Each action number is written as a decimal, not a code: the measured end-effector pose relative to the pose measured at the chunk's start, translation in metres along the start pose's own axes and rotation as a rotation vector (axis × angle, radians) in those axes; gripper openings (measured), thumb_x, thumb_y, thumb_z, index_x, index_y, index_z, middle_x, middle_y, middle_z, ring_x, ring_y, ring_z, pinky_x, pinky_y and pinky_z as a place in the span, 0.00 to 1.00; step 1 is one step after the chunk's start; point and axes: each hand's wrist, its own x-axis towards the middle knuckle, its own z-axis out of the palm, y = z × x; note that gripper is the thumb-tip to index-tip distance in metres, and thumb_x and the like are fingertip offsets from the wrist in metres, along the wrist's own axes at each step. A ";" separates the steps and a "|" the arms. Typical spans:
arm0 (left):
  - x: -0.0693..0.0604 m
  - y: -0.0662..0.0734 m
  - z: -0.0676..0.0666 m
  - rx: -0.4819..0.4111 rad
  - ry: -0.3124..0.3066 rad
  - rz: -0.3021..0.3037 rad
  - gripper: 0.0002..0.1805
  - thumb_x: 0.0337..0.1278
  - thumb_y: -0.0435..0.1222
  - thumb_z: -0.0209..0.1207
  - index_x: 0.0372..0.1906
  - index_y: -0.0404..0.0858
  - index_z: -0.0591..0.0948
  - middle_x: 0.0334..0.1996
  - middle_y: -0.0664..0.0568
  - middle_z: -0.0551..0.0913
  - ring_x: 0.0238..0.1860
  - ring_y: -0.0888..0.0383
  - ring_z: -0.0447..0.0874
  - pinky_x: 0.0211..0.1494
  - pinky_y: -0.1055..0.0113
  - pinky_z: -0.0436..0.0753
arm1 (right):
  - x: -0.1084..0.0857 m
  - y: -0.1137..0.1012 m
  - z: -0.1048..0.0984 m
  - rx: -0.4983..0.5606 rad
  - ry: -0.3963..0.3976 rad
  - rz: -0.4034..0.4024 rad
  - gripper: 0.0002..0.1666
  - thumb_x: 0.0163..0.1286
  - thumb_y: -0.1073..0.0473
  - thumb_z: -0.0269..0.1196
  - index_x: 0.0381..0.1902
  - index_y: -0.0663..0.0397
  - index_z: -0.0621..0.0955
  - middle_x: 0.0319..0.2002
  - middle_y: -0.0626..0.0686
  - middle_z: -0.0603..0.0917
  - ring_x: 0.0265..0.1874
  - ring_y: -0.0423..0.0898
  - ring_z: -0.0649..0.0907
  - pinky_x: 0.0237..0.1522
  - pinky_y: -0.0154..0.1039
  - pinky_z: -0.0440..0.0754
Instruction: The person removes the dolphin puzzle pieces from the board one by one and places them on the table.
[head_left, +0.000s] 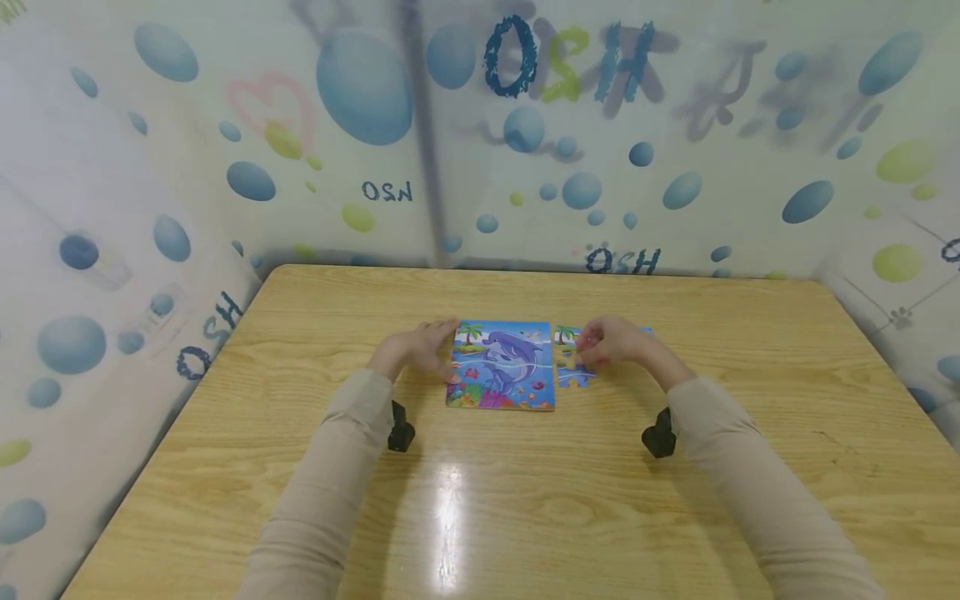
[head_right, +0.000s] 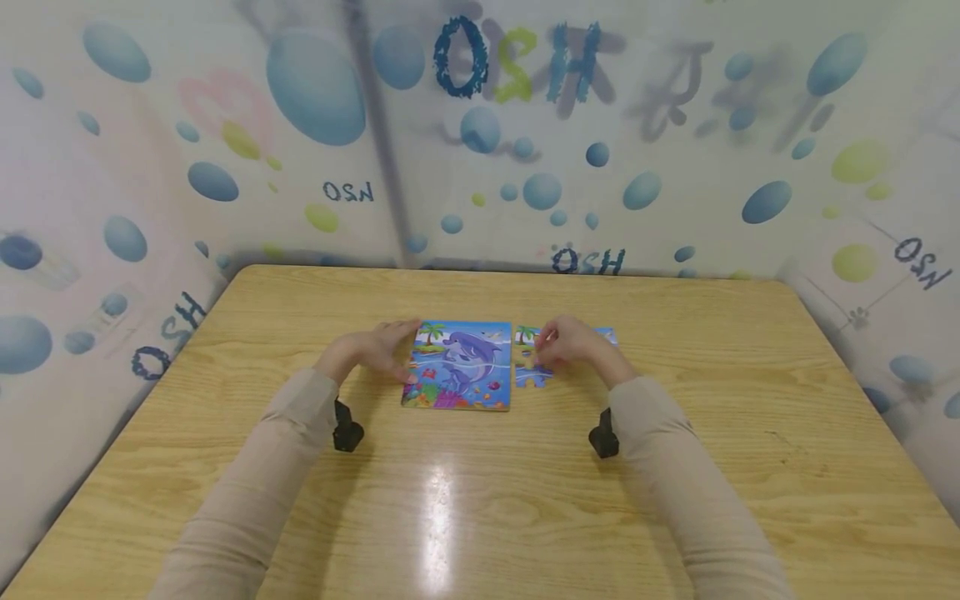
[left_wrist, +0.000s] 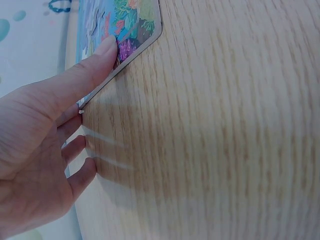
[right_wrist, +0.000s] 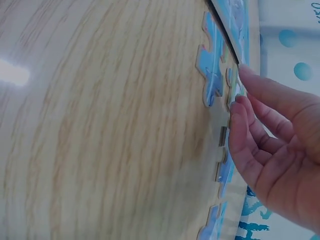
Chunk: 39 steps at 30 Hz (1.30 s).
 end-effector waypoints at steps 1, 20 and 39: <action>0.000 0.000 0.000 -0.002 0.000 0.000 0.56 0.47 0.51 0.63 0.72 0.43 0.40 0.74 0.47 0.38 0.72 0.41 0.34 0.73 0.43 0.44 | 0.000 -0.001 -0.001 0.000 0.007 -0.008 0.18 0.59 0.59 0.63 0.43 0.66 0.75 0.33 0.55 0.78 0.26 0.42 0.75 0.30 0.33 0.76; 0.001 -0.001 -0.001 0.009 0.000 0.028 0.55 0.47 0.50 0.64 0.72 0.42 0.41 0.73 0.46 0.39 0.73 0.41 0.35 0.72 0.43 0.46 | 0.014 -0.017 0.007 0.124 0.012 -0.050 0.24 0.63 0.55 0.59 0.52 0.64 0.73 0.42 0.59 0.79 0.31 0.46 0.77 0.36 0.37 0.79; 0.000 0.000 0.000 0.000 -0.001 0.025 0.55 0.48 0.50 0.64 0.72 0.43 0.40 0.74 0.47 0.39 0.73 0.41 0.35 0.72 0.43 0.46 | 0.032 -0.056 0.031 0.011 0.002 -0.115 0.23 0.61 0.56 0.63 0.52 0.63 0.77 0.49 0.60 0.80 0.48 0.52 0.79 0.49 0.42 0.80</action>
